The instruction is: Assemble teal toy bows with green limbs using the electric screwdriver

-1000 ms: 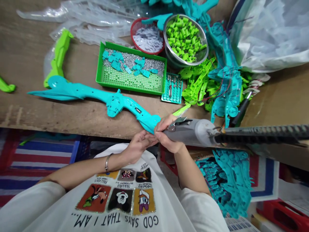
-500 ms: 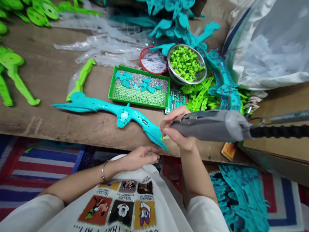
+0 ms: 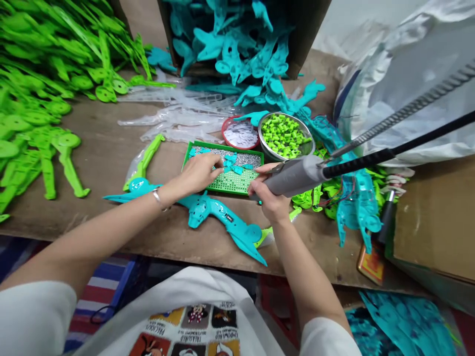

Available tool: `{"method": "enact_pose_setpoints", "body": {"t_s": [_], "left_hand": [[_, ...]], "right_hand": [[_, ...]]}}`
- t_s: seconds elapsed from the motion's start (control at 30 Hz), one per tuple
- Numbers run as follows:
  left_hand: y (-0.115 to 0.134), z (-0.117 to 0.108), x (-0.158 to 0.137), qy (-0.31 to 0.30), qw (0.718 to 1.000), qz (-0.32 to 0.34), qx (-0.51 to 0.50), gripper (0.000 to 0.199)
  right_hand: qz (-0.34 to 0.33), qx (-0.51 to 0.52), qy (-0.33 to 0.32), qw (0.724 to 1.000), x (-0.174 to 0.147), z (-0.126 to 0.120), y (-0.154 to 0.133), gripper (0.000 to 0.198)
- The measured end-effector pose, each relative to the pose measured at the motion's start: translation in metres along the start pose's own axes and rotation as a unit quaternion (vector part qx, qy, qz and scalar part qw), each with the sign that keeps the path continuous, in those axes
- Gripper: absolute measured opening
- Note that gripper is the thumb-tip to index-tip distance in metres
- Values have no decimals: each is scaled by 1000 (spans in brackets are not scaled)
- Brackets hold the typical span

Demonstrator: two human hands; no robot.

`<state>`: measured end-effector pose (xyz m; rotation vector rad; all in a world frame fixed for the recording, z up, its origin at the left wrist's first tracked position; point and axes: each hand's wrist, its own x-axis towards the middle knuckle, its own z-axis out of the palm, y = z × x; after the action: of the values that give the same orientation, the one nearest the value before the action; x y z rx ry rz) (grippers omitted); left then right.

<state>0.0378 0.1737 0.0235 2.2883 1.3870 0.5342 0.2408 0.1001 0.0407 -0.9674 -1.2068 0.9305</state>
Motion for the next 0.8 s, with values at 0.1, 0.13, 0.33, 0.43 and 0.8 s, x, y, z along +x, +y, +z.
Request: {"method": "enact_pose_setpoints", "body": {"t_s": [0.1,0.13,0.33,0.43,0.8], "left_hand": [[6,16,21,-26,999,-28,5,13],[7,20,23,-28,999,-32,4,17],[0,23,22,-31,998,-36,-39,32],[-1,12,14,-56,992,-17,-114,45],[35,10,-74,-156,975,86,-131,18]], "right_hand": [[1,-2,-5,1000,-1,-2,1,25],[1,-3,-6,1000,-1,-3,1,25],[2,-13,-6,1000,-3,-7,2,26],[-5,2,-13,1000,-3,-7,1,24],[19,18,-13,1000,-7,-5,-5,27]]}}
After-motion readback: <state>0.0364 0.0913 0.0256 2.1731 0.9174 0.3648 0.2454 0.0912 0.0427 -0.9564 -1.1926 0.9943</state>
